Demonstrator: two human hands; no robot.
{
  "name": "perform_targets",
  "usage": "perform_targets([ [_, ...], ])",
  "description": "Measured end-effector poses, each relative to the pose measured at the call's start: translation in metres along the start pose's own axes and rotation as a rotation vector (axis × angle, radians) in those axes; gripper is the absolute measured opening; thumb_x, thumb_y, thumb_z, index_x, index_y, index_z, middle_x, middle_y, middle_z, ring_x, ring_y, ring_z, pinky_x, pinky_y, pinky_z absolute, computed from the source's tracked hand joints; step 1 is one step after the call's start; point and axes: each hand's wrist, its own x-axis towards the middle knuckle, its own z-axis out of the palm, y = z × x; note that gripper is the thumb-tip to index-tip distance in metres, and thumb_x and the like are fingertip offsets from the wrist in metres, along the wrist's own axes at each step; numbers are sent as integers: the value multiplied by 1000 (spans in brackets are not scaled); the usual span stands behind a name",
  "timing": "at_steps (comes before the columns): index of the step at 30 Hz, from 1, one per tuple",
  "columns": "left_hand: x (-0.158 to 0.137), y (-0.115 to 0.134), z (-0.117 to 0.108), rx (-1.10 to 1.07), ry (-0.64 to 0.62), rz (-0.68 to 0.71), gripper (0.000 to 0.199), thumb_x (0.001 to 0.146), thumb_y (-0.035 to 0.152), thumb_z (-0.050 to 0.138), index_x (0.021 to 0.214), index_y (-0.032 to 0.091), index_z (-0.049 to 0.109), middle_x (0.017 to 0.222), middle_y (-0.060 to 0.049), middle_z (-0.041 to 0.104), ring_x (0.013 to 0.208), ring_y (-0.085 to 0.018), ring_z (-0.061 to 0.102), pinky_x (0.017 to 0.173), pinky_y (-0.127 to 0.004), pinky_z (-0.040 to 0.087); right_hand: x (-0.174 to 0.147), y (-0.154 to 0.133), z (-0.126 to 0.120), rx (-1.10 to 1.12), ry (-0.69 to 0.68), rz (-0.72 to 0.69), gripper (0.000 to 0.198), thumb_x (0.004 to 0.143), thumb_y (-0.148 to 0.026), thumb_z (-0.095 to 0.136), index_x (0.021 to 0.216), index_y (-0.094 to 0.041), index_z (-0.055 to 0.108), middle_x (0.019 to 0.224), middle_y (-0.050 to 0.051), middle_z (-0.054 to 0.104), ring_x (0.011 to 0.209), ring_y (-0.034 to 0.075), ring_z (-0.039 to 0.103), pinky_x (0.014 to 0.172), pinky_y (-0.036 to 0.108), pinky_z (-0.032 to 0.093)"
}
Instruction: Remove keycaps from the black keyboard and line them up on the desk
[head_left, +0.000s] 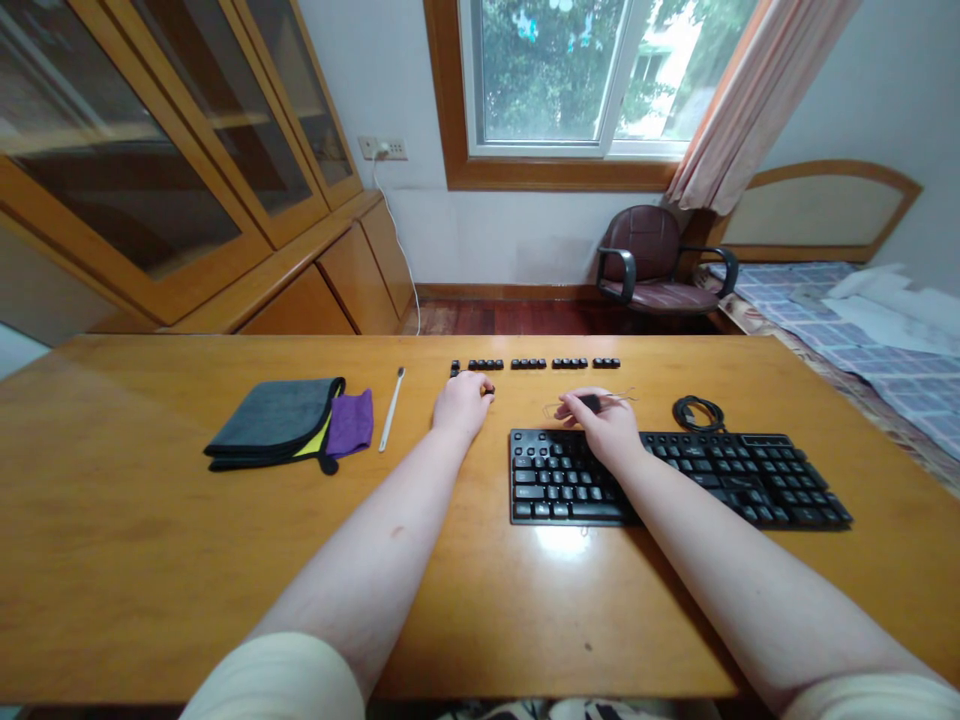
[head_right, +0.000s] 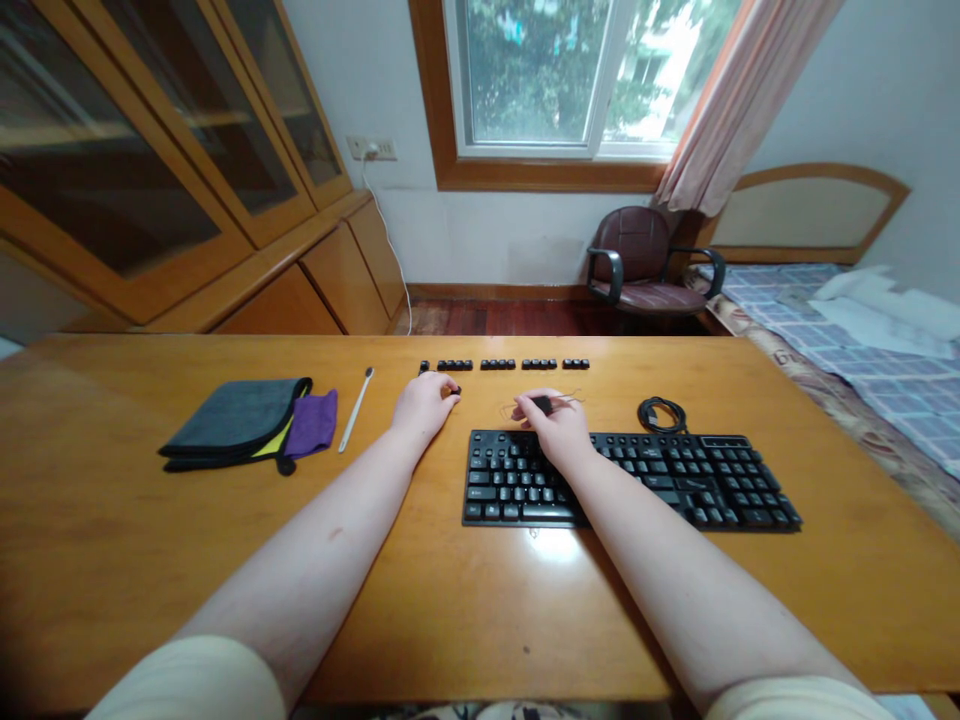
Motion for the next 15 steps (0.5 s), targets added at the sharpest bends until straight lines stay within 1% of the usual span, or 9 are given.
perform_targets([
  [6,0,3,-7,-5,-67,-36,14,77,30,61,89,24,64,98,-3,61,91,-18,58,78,-27,45,0,2,0,-25,-3,-24,36,71,-49,64,74,-13,65,64,8,68,56,17,64,55,29,55],
  [10,-3,6,-9,1,-99,-34,19,78,32,59,96,25,62,97,-2,62,87,-16,59,76,-26,45,0,2,0,-36,-4,-19,35,72,-48,63,75,-13,65,64,7,68,55,16,63,56,28,55],
  [13,-11,15,-10,75,-93,-54,27,82,37,52,105,25,59,97,-4,65,86,-20,61,74,-29,46,-1,2,0,-40,-8,-16,35,72,-48,64,75,-13,65,64,7,68,55,16,63,56,28,55],
  [15,-17,22,-9,145,-119,-77,34,85,40,46,113,25,56,97,-7,66,86,-23,62,75,-33,47,-1,2,0,-40,-10,-16,36,72,-49,63,76,-13,65,64,7,68,56,16,63,56,28,55],
])
